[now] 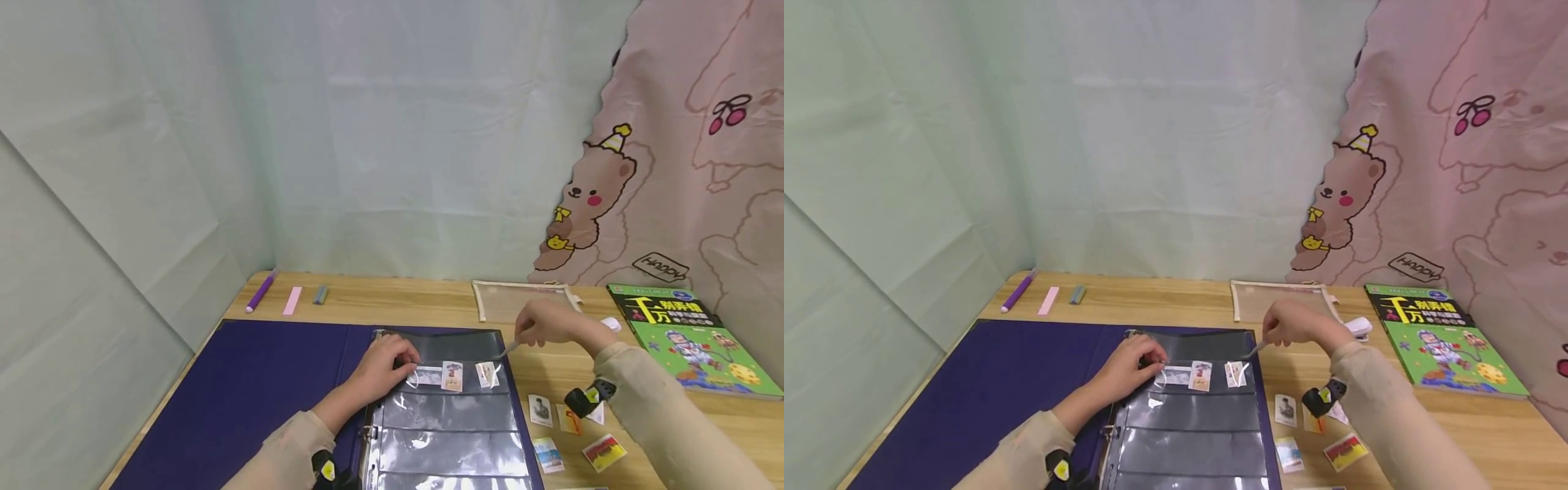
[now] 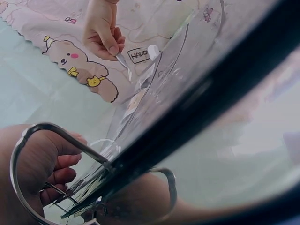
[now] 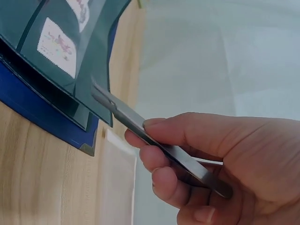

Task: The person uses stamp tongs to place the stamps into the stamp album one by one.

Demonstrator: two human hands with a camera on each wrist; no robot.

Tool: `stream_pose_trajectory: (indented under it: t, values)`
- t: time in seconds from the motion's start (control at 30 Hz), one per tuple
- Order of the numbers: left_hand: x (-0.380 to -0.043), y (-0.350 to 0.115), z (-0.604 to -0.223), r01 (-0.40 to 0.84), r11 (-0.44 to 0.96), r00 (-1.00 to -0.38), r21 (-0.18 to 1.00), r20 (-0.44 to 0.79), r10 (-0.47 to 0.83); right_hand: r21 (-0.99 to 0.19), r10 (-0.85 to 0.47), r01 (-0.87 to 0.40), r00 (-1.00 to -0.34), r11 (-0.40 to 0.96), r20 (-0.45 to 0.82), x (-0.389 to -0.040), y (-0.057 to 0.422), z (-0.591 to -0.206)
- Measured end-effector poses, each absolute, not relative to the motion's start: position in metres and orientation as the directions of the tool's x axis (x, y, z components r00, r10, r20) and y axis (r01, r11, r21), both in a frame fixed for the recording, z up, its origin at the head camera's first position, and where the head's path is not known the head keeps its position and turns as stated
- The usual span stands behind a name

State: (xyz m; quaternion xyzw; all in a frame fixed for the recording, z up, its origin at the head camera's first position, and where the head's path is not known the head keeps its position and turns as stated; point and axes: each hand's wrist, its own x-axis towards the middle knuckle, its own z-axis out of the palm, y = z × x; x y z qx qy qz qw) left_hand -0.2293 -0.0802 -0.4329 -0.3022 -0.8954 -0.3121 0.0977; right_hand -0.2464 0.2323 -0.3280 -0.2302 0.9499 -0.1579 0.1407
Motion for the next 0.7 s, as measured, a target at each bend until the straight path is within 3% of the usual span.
stream_pose_trajectory:
  t: [0.4,0.7]
  values:
    - [-0.23,-0.08,-0.431,0.595,0.647,-0.804,0.477,0.334,0.493,-0.55,-0.523,-0.42,-0.852,0.722,-0.036,-0.23,0.255,-0.345]
    - [-0.226,-0.08,-0.43,0.585,0.662,-0.81,0.469,0.296,0.506,-0.662,-0.506,-0.371,-0.862,0.651,-0.015,-0.21,0.269,-0.353]
